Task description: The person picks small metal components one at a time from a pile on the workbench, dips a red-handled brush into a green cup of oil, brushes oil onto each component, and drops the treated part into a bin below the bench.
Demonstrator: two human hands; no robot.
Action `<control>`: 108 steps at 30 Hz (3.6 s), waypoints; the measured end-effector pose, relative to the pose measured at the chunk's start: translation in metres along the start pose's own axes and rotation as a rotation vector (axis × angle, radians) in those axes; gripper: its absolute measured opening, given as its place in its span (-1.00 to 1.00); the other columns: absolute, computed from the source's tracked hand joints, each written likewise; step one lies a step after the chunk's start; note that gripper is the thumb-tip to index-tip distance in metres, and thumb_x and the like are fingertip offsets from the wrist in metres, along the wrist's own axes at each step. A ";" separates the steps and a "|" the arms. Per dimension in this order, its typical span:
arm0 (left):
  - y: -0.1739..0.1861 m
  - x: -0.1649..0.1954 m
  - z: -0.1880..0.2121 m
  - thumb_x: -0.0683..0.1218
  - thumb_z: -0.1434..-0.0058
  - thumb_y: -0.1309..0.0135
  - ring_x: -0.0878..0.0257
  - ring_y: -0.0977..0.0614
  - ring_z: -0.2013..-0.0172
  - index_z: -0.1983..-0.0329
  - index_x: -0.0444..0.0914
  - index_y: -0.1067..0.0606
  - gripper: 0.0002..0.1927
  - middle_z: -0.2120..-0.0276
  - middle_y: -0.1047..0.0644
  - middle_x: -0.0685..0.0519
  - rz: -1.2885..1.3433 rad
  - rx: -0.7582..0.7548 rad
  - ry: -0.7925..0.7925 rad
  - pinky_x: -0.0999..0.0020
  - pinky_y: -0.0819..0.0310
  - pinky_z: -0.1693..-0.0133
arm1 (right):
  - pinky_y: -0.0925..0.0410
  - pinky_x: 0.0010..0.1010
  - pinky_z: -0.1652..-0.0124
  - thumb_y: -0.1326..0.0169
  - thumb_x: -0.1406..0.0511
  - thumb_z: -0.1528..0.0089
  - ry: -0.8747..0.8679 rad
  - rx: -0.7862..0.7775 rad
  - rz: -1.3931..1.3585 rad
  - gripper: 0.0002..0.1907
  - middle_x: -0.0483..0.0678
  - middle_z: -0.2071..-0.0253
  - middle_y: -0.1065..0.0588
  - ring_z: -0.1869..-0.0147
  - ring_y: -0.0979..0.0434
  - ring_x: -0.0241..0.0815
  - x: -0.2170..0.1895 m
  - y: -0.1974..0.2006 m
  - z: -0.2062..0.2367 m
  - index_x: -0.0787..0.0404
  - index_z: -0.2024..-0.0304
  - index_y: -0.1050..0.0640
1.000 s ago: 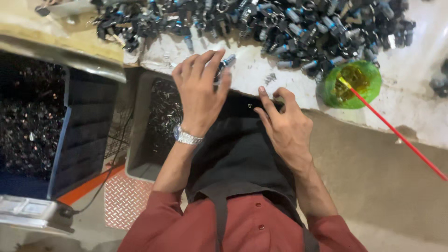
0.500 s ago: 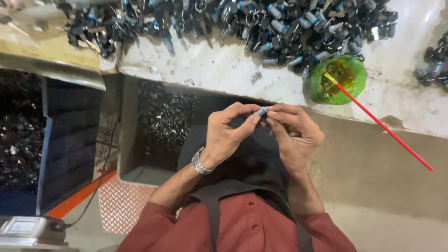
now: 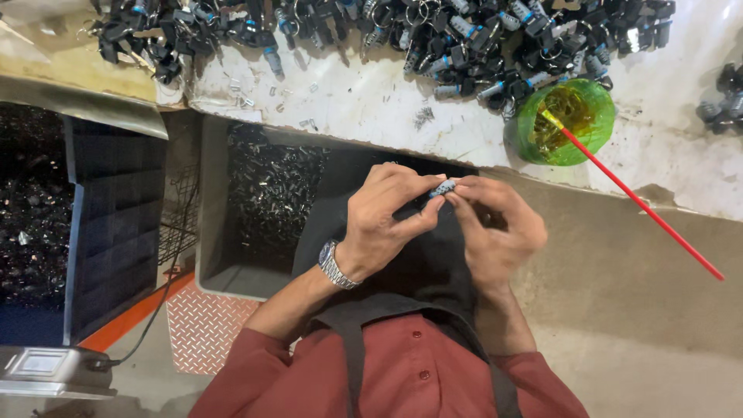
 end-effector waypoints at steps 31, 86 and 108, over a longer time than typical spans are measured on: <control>-0.033 -0.037 0.004 -0.32 -0.33 -0.18 0.25 -0.70 -0.01 -0.21 -0.43 -0.51 -0.63 0.05 -0.67 -0.10 0.855 -0.180 0.529 0.38 -0.61 -0.10 | -0.05 -0.54 0.65 -0.07 0.15 -0.46 -0.159 0.460 -0.542 -0.67 0.05 0.27 -0.52 0.63 -0.20 -0.32 0.038 0.074 0.015 0.33 0.06 -0.48; 0.021 -0.011 0.025 -0.10 -0.38 -0.20 0.22 -0.70 0.08 -0.27 -0.19 -0.51 -0.60 0.04 -0.63 -0.01 0.176 -0.045 0.037 0.42 -0.61 -0.03 | -0.41 -0.62 0.29 -0.19 0.55 -0.45 0.060 0.010 -0.091 -0.94 0.09 0.02 -0.57 0.30 -0.52 -0.33 -0.015 -0.027 0.005 0.40 0.04 -0.61; 0.002 0.022 0.004 -0.31 -0.21 -0.25 0.09 -0.66 0.14 -0.13 -0.29 -0.56 -0.61 0.08 -0.58 -0.03 -0.036 0.030 -0.146 0.30 -0.61 0.12 | -0.44 -0.55 0.17 -0.28 0.52 -0.19 0.167 0.051 -0.019 -0.83 -0.03 0.15 -0.61 0.13 -0.60 -0.33 -0.008 0.000 -0.015 0.28 0.19 -0.61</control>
Point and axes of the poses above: each hand's wrist, its own z-axis away from the middle knuckle, its own y-axis out of the back of the hand, x = y × z, the point moved 5 cm from there along -z, towards the middle knuckle
